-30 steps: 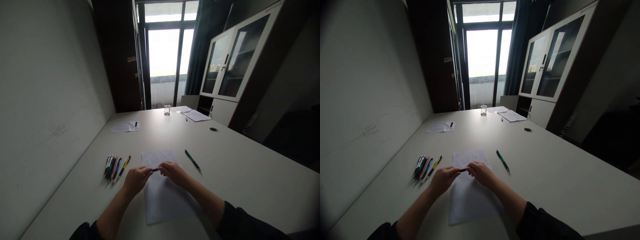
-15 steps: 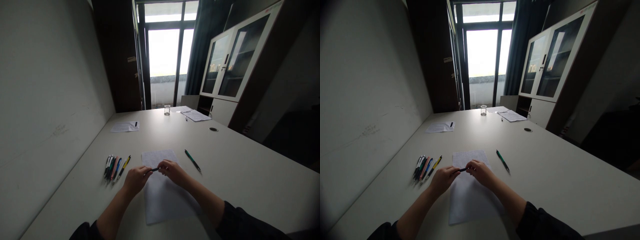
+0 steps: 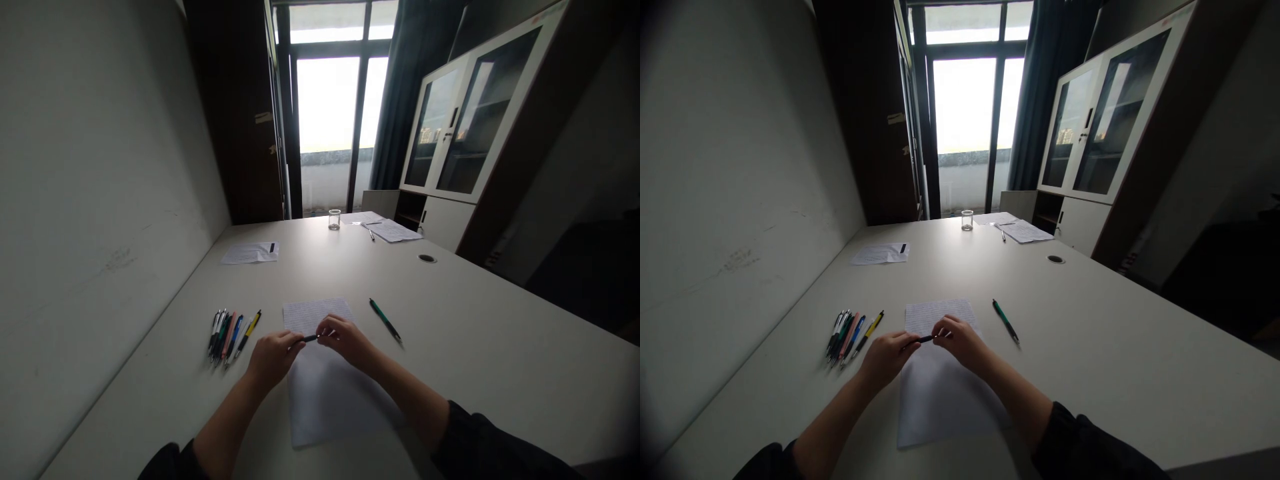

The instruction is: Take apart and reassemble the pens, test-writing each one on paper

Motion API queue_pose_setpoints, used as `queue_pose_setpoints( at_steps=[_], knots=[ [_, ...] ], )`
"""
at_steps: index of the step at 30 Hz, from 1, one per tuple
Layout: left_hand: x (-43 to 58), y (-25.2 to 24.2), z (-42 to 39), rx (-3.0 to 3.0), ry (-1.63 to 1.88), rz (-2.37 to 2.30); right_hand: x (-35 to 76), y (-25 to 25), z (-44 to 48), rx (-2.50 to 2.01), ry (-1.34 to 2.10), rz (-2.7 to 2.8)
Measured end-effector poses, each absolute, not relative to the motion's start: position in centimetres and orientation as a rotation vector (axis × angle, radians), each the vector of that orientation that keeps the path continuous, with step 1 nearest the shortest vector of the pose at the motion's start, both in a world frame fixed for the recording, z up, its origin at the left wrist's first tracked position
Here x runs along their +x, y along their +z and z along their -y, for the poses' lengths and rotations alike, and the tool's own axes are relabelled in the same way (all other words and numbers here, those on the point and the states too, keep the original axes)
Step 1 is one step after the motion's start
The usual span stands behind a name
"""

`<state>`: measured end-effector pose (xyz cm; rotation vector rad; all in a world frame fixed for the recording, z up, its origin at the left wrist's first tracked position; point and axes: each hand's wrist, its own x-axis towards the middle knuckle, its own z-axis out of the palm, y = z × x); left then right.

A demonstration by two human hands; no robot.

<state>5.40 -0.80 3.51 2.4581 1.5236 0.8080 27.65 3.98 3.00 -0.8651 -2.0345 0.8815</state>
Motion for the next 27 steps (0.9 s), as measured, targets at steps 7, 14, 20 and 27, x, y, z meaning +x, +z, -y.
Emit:
queue_pose_setpoints(
  at_steps=[7, 14, 20, 27],
  knots=[
    [5.4, 3.6, 0.8, 2.442, 0.846, -1.509, 27.7, 3.0, -4.1, -0.882, 0.793, 2.011],
    [5.6, 3.2, 0.8, 2.475, 0.861, -1.431, 27.8, 2.7, -4.0, -0.911, 0.835, 1.959],
    [5.5, 2.9, 0.6, 2.474, 0.875, -1.293, 27.7, 2.5, -4.0, -0.924, 0.971, 1.855],
    [5.3, 2.6, 0.6, 2.461, 0.898, -1.262, 27.7, 2.9, -4.0, -0.916, 0.958, 1.861]
  ],
)
